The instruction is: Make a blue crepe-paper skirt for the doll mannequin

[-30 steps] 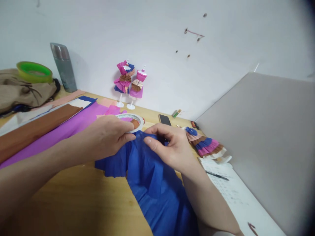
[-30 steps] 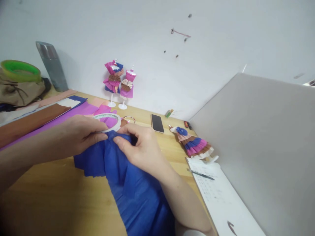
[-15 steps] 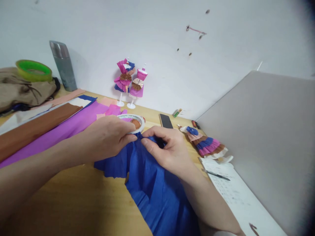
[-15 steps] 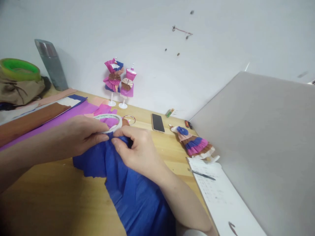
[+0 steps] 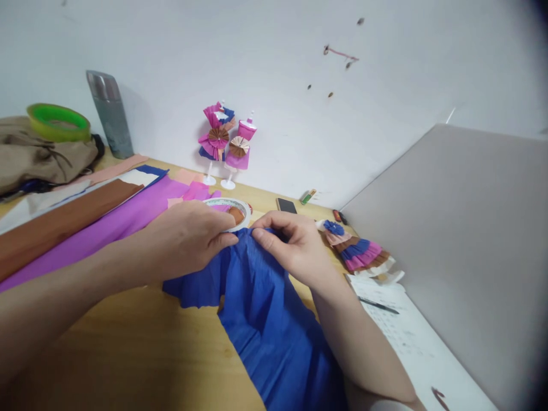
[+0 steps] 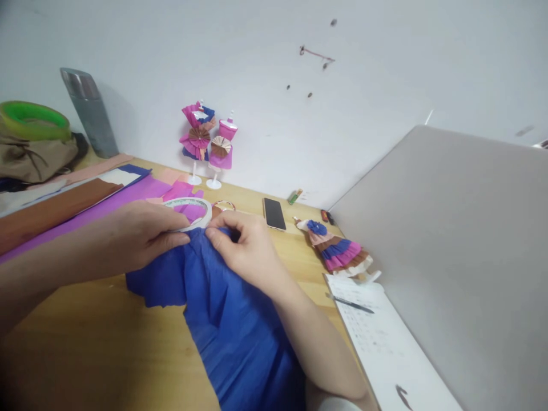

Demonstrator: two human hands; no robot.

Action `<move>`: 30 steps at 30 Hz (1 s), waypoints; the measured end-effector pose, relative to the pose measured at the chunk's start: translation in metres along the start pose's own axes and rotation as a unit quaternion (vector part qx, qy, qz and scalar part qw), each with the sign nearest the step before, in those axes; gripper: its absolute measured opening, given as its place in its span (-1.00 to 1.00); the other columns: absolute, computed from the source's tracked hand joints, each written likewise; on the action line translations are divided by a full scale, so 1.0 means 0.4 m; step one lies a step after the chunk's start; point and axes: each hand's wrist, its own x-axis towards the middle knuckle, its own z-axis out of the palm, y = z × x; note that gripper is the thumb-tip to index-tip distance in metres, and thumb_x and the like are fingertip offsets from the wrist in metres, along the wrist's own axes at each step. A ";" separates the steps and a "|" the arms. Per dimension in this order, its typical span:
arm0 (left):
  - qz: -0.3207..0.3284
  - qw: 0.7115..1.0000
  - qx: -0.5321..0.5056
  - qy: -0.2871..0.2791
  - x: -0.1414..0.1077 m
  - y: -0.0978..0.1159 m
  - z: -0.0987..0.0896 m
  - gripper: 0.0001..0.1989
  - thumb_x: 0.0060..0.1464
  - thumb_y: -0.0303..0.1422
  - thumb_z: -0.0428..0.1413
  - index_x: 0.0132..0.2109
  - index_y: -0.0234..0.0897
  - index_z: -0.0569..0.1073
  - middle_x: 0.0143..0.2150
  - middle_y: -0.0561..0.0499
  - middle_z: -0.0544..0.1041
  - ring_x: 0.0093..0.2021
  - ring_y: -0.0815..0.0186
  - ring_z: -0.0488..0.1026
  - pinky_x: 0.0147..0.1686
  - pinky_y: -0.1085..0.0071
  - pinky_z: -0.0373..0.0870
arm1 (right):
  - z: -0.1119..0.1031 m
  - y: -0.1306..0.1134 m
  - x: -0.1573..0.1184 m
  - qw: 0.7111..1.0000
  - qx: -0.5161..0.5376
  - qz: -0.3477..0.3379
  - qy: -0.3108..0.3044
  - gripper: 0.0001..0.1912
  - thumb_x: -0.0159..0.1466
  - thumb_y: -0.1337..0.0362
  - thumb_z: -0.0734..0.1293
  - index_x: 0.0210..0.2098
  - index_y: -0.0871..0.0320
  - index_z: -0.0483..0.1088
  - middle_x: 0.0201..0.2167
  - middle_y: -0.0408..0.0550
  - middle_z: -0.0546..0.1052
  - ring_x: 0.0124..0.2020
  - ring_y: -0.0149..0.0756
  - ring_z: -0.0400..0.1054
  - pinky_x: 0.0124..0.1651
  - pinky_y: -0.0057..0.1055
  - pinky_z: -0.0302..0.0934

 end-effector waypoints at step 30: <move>0.086 0.994 -0.029 0.063 0.015 -0.034 0.034 -0.77 0.18 -0.36 -0.02 -0.46 -0.26 0.29 -0.56 0.09 0.35 -0.53 0.38 0.22 -0.50 0.43 0.05 | -0.010 0.002 -0.006 0.997 0.033 0.012 -0.065 -0.88 0.17 0.31 0.34 -0.47 0.23 0.42 -0.54 -0.17 0.42 -0.50 -0.45 0.23 -0.40 -0.49 0.13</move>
